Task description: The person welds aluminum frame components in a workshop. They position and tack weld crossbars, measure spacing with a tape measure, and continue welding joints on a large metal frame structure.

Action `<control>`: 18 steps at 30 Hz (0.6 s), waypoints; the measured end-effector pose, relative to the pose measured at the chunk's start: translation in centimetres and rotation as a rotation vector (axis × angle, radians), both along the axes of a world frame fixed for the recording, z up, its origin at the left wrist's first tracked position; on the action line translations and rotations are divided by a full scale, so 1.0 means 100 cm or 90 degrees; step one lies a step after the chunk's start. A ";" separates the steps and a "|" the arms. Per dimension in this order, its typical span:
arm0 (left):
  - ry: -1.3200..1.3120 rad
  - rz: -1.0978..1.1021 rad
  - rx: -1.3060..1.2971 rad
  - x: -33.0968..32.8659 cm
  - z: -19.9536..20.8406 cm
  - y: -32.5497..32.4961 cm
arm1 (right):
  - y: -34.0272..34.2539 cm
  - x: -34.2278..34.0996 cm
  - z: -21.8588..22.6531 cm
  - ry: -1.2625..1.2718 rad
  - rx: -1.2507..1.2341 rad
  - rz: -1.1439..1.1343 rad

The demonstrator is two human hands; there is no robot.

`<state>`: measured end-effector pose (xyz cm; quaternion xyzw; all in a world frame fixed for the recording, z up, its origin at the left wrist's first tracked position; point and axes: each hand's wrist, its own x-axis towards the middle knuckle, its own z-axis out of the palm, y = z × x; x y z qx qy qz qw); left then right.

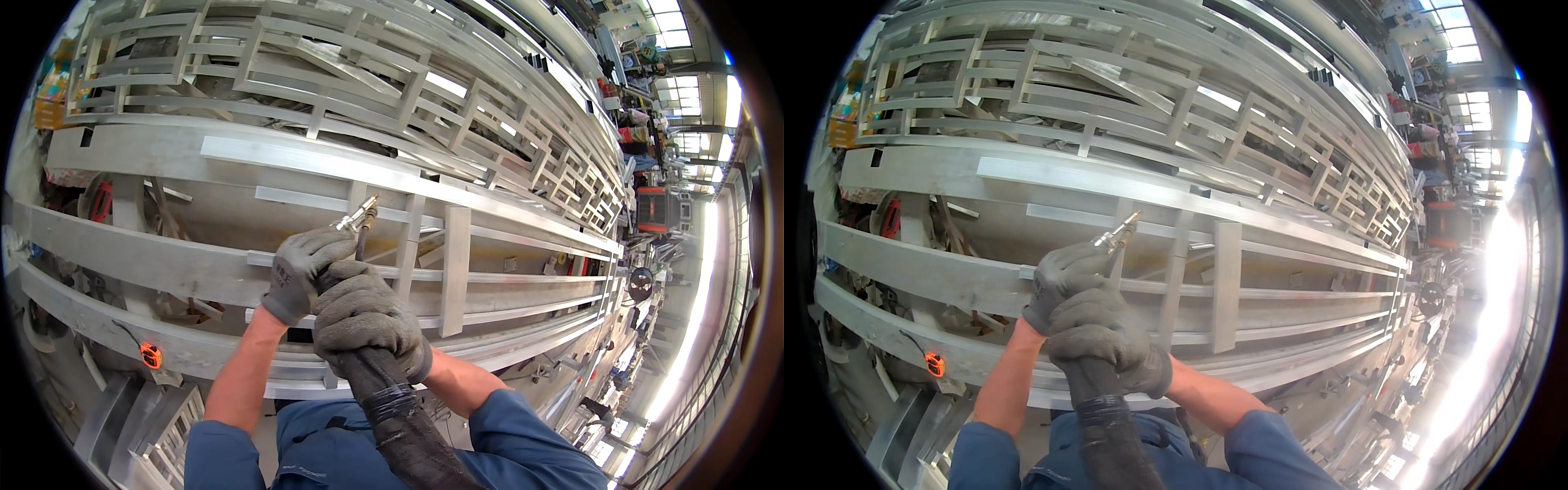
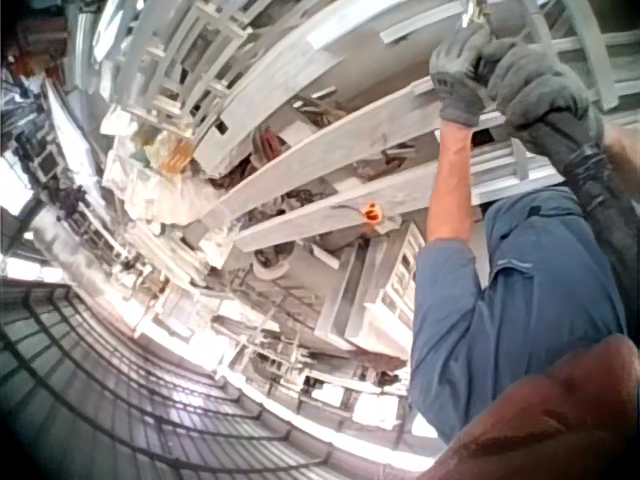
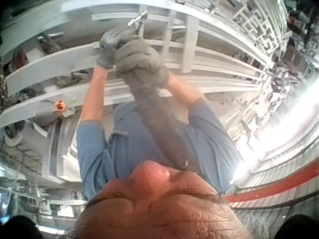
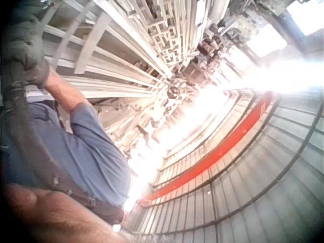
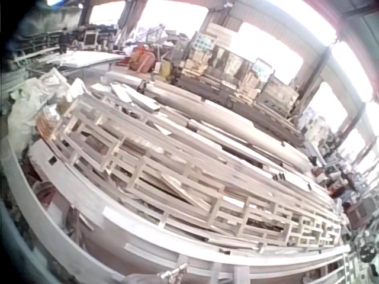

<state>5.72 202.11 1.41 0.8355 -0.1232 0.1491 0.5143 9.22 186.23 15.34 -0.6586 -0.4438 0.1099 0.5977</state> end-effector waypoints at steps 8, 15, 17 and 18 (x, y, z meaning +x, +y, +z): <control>0.060 0.026 0.010 -0.009 -0.012 0.053 | 0.051 0.000 -0.028 0.022 0.031 0.001; 0.086 -0.002 0.018 0.009 -0.027 0.059 | 0.055 0.011 -0.055 0.062 0.018 -0.039; 0.107 0.001 0.003 0.011 -0.033 0.059 | 0.056 0.011 -0.057 0.079 0.032 -0.060; 0.117 0.002 -0.005 0.011 -0.035 0.058 | 0.056 0.014 -0.055 0.091 0.031 -0.055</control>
